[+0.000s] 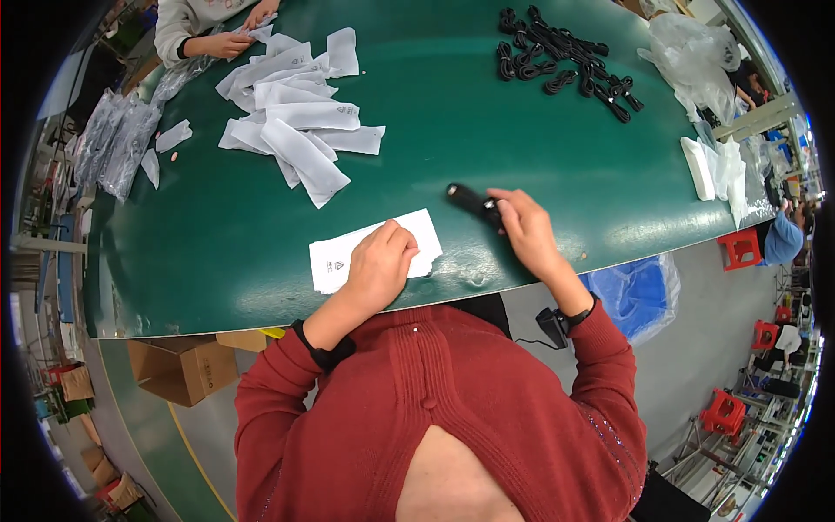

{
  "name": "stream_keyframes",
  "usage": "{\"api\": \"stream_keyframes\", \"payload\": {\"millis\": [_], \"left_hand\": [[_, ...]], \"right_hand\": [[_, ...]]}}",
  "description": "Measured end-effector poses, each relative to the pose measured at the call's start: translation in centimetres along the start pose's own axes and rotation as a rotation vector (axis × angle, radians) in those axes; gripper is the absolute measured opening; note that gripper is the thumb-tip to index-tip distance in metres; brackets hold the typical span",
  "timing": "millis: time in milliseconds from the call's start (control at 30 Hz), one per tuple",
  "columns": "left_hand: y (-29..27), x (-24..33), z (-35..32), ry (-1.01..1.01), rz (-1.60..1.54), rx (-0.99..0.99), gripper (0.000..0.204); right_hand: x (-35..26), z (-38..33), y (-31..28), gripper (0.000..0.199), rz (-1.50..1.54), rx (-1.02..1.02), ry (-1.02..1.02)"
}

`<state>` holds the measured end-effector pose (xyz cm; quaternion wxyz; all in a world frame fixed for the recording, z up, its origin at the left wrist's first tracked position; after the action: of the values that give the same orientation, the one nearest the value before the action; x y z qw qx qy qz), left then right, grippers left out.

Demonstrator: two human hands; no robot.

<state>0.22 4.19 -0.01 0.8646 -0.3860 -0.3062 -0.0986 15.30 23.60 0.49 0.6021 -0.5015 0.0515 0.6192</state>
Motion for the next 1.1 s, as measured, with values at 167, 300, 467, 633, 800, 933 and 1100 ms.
{"api": "stream_keyframes", "payload": {"millis": [167, 300, 467, 633, 800, 933, 1100], "left_hand": [[-0.5, -0.6, 0.3, -0.294, -0.171, 0.006, 0.007], [-0.3, -1.7, 0.0, -0.448, -0.312, 0.029, 0.006], [-0.4, -1.6, -0.1, -0.403, -0.371, 0.04, 0.009], [-1.2, 1.3, 0.9, 0.061, -0.244, 0.123, 0.011], [-1.7, 2.0, 1.8, 0.121, -0.189, 0.092, 0.013], [-2.6, 1.4, 3.6, -0.001, -0.232, 0.124, 0.012], [-3.1, 0.4, 6.4, -0.223, -0.415, 0.055, 0.006]], "right_hand": [[-2.3, -1.3, 1.0, 0.021, 0.236, -0.226, 0.174], [-4.2, -1.6, 0.7, 0.021, 0.158, -0.191, -0.113], [-6.2, -1.5, 0.5, 0.023, 0.005, -0.281, -0.396], [-4.1, -2.1, 2.2, 0.025, 0.188, -0.383, -0.127], [-4.2, -2.1, 3.3, 0.027, 0.215, -0.436, 0.058], [-6.3, -0.6, 3.0, 0.029, 0.329, -0.335, -0.133], [-7.2, 2.0, 2.5, 0.038, 0.501, -0.25, -0.134]]}}
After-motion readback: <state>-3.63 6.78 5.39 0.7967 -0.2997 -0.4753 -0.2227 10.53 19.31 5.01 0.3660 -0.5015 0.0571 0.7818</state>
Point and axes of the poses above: each hand's wrist, its own z-axis towards the middle knuckle, its own y-axis out of the palm, x = y × z, the point moved 4 cm from there along z, towards the middle knuckle, and after that the axes turned 15 degrees about x, right-handed, at the moved point
